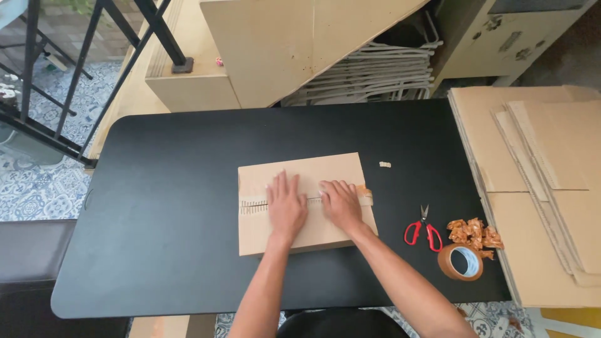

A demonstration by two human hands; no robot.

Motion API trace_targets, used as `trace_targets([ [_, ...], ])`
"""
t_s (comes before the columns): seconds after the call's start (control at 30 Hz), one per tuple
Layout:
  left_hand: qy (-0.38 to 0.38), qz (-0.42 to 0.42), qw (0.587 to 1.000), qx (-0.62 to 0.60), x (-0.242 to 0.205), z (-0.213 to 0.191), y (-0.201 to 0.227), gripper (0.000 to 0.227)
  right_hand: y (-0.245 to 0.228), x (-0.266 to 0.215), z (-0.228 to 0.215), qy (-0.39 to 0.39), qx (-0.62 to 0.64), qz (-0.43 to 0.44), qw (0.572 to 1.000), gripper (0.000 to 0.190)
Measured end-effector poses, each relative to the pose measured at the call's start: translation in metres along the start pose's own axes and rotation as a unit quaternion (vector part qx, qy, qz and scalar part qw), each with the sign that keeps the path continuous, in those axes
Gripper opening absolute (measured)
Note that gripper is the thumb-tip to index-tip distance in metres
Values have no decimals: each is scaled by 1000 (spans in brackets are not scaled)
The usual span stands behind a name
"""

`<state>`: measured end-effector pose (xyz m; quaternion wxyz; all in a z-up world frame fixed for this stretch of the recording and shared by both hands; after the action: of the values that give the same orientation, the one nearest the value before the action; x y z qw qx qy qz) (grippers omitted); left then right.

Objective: The person peels packing tape from a small cardboard box, opens the flaps, and flattens the box by hand before placing it on top of another box.

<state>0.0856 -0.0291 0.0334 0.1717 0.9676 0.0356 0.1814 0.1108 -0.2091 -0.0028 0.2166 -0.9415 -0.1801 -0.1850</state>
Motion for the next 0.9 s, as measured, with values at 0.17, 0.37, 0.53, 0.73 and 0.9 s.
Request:
trace_targets([
  [0.17, -206, -23, 976, 65, 2, -24, 37, 62, 13, -4, -7, 13, -5, -1, 1000, 30],
  [0.37, -231, -39, 970, 69, 4, -28, 35, 64, 47, -11, -28, 58, -6, 12, 998, 27],
  [0.53, -220, -44, 972, 70, 4, -23, 33, 65, 131, -38, -38, 130, 3, 159, 979, 26],
  [0.73, -214, -51, 973, 69, 4, -25, 34, 66, 177, -73, -4, 7, 23, 392, 920, 28],
  [0.9, -146, -86, 984, 53, -3, -19, 28, 66, 191, -74, 85, -76, 125, 502, 852, 37],
])
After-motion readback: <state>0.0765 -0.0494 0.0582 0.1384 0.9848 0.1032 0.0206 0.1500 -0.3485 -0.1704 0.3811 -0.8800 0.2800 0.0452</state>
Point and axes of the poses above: each hand's wrist, its own x-axis towards the middle knuckle, its own z-axis out of the palm, y = z × x, the point moved 1 cm from there along x, towards the middle knuckle, and after that the axes turned 6 degrees about y, right-handed, at the moved point
